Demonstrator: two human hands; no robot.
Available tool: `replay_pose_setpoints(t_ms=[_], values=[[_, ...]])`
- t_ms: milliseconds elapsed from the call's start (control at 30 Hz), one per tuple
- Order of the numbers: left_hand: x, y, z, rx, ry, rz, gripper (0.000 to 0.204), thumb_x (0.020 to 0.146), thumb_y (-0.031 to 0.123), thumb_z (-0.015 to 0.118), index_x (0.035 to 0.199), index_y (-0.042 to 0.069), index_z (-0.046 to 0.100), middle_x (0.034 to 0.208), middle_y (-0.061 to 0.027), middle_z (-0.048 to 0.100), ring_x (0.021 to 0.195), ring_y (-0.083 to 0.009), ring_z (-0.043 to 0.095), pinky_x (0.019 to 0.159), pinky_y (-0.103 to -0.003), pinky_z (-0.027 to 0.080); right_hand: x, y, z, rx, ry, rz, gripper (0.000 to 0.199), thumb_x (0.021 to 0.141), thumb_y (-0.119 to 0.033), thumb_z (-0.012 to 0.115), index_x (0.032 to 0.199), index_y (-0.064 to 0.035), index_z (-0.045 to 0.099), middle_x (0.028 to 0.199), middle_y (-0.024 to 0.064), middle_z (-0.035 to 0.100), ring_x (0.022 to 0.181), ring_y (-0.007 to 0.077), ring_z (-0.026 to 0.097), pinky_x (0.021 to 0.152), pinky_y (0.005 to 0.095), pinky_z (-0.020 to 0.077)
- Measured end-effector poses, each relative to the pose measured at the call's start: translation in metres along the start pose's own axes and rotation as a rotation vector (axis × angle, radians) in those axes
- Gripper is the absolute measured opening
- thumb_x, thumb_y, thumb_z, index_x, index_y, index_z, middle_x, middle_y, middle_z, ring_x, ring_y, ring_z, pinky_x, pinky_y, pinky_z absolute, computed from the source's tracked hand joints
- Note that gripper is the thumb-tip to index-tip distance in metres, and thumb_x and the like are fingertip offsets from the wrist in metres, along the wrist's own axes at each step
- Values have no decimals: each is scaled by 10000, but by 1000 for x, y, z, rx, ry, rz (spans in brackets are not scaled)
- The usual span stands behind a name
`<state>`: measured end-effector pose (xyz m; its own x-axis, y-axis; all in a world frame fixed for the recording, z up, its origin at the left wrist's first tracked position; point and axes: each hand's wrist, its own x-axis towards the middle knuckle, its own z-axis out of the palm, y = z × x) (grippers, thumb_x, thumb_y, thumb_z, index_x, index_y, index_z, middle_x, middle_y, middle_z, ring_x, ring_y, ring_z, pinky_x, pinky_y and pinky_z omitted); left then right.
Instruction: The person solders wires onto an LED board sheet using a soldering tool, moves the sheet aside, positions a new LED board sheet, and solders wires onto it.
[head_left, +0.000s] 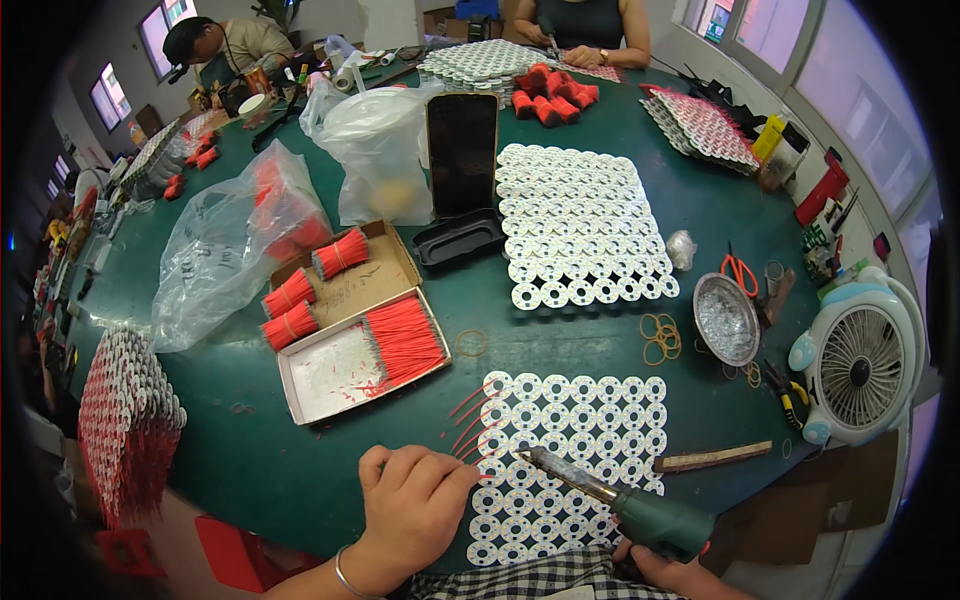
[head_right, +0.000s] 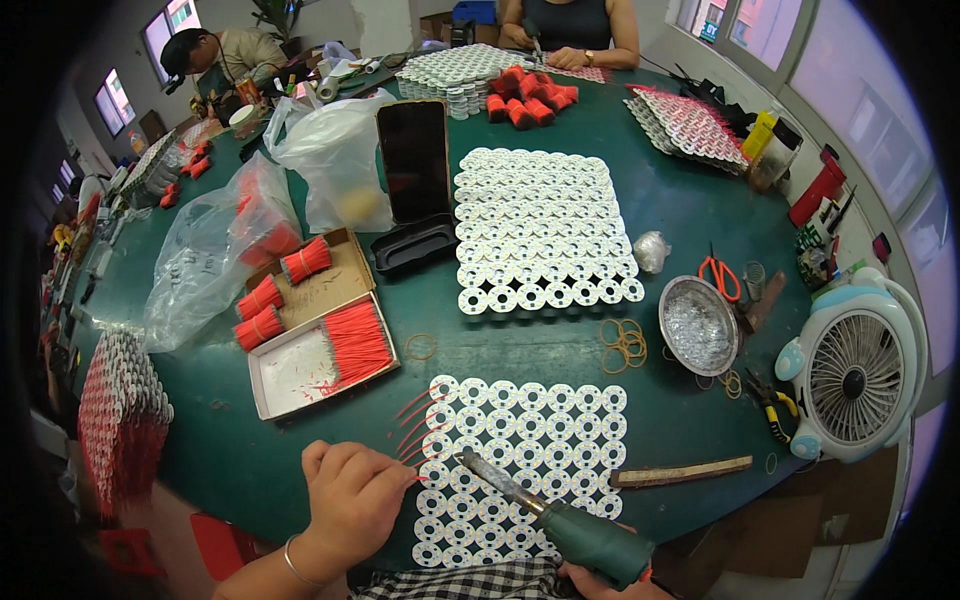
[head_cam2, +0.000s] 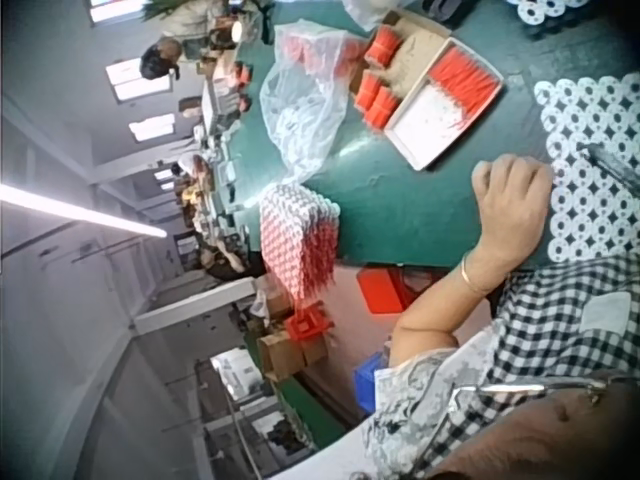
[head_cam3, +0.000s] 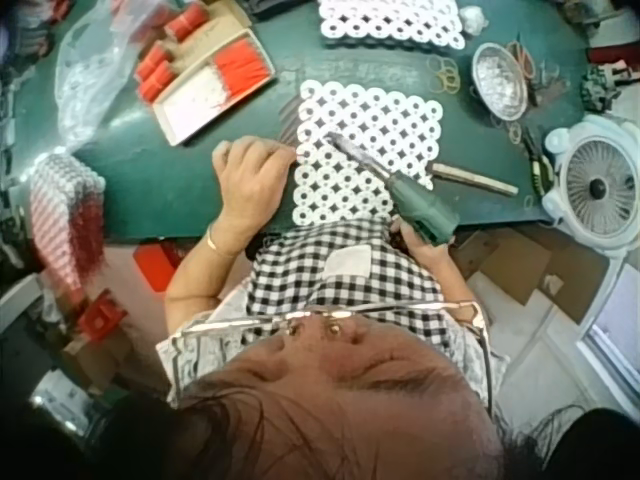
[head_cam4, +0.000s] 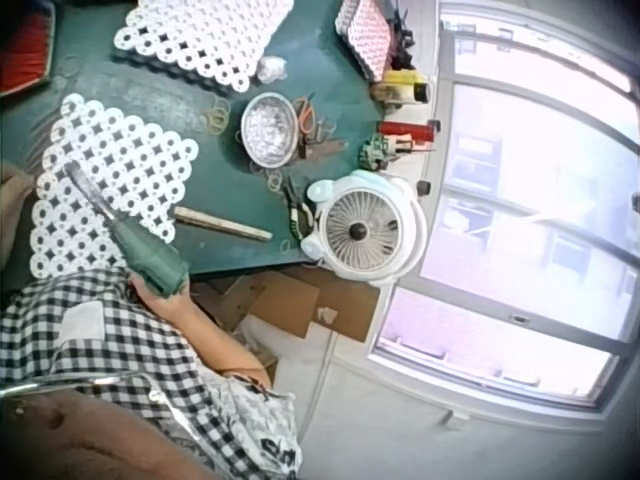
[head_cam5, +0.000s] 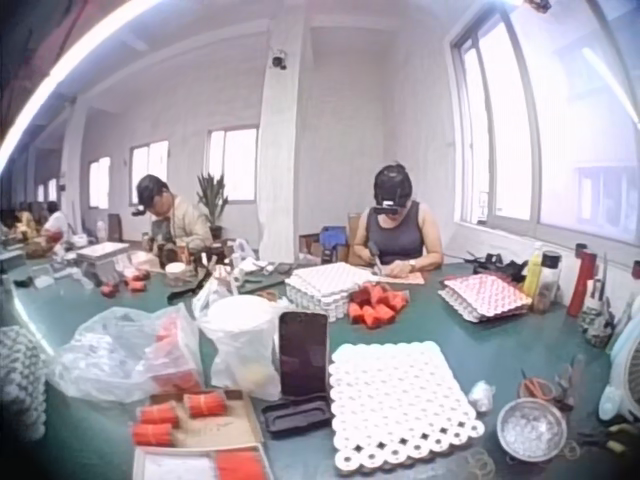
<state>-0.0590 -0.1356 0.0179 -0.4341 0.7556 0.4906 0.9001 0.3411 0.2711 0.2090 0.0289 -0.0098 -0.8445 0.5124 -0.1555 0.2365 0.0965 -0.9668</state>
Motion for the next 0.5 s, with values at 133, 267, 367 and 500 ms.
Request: replay_pose_setpoints(t_ms=[133, 267, 367, 500], values=[[-13, 2, 3, 101, -79, 51, 87, 737, 166, 656, 813, 201, 673, 689, 85, 528, 743, -82, 541, 842, -388, 264, 8, -27, 12, -245, 63, -117, 259, 824, -231, 690, 1002, -47, 651, 954, 126, 675, 849, 287, 642, 759, 380, 503], [-18, -2, 8, 86, -78, 73, 95, 745, 168, 652, 829, 205, 679, 680, 91, 523, 740, -73, 541, 858, -414, 245, 4, -24, 11, -392, 20, -163, 278, 828, -260, 685, 996, -42, 647, 942, 130, 670, 824, 293, 637, 738, 381, 506], [-18, -3, 9, 70, -73, 76, 95, 747, 169, 649, 832, 202, 676, 676, 86, 519, 740, -73, 543, 855, -407, 250, 4, -28, 14, -295, 24, -48, 300, 816, -277, 691, 999, -44, 643, 942, 134, 667, 835, 292, 638, 728, 381, 507], [-17, -4, 10, 63, -79, 80, 83, 746, 167, 651, 821, 198, 666, 669, 77, 505, 737, -78, 541, 844, -404, 255, 10, -36, 19, -296, 10, -61, 298, 805, -261, 698, 998, -42, 638, 939, 139, 664, 833, 287, 640, 717, 376, 510]])
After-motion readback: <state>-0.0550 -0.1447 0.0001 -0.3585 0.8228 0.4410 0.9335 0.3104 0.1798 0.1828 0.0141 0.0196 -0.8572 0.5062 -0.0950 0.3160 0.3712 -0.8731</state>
